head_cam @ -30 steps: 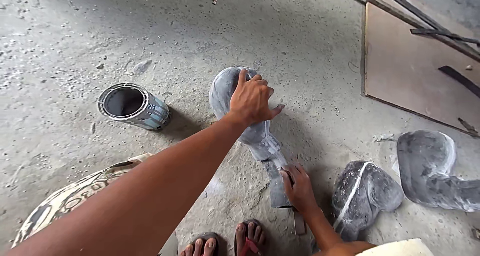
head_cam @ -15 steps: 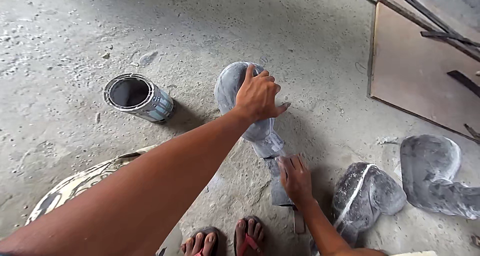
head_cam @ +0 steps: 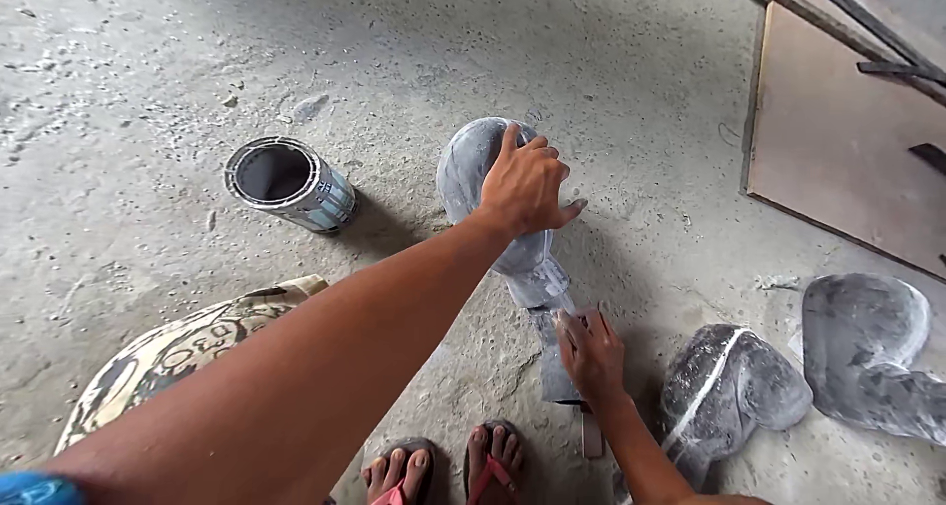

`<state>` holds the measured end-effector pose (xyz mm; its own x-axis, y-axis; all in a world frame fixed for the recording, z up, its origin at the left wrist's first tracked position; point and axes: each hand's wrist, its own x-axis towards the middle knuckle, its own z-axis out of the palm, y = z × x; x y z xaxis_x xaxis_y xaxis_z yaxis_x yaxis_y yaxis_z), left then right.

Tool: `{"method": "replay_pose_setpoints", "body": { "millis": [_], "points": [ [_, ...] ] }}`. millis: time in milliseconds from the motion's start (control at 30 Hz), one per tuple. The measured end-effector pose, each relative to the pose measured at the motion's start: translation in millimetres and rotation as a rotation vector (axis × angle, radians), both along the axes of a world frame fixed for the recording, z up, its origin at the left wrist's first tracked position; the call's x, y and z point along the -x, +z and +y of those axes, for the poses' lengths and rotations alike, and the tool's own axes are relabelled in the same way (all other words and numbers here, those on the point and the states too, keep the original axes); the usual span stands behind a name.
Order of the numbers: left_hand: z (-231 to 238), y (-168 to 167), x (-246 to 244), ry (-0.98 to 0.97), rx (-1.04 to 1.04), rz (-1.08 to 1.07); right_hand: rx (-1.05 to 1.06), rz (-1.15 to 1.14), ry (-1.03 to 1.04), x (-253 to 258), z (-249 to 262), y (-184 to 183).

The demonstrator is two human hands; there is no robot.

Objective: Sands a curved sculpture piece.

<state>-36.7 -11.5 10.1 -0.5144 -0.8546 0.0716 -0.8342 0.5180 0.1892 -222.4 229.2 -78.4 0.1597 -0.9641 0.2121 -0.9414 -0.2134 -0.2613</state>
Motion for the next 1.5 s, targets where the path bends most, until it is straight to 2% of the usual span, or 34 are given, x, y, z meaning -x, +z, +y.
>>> {"method": "replay_pose_setpoints", "body": {
  "millis": [200,333,467,633,800,967,1100,1233,1400,1500],
  "points": [
    [-0.4,1.1,0.2,0.000,-0.001,0.001,-0.202,-0.028,-0.048,9.6,8.0,13.2],
    [-1.0,0.5,-1.0,0.003,-0.010,0.002,-0.131,-0.031,-0.056,2.0,-7.4,4.7],
    [-2.5,0.4,-0.3,0.006,-0.021,-0.003,-0.199,0.009,-0.038,5.8,2.9,10.6],
    [-2.6,1.1,-1.7,0.008,-0.022,-0.008,-0.102,0.002,-0.003,-3.4,-12.3,4.8],
    [-0.2,2.1,-0.2,0.009,-0.026,-0.021,-0.168,0.007,0.006,6.5,1.0,11.4],
    [-1.3,2.3,2.6,0.008,-0.051,-0.030,-0.167,-0.018,-0.023,-3.0,-15.4,10.7],
    [0.3,1.4,2.3,0.010,-0.032,-0.018,-0.196,-0.037,-0.022,7.8,10.8,12.4],
    [-1.6,0.3,0.7,0.008,-0.033,-0.023,-0.115,-0.058,-0.024,-1.3,-10.2,5.3],
    [-1.3,2.3,-2.6,0.012,-0.020,0.005,-0.192,-0.064,-0.027,12.2,5.1,8.9],
    [-3.0,1.5,-5.0,0.019,-0.012,-0.004,-0.174,-0.042,-0.010,1.2,-11.9,9.2]
  ]
}}
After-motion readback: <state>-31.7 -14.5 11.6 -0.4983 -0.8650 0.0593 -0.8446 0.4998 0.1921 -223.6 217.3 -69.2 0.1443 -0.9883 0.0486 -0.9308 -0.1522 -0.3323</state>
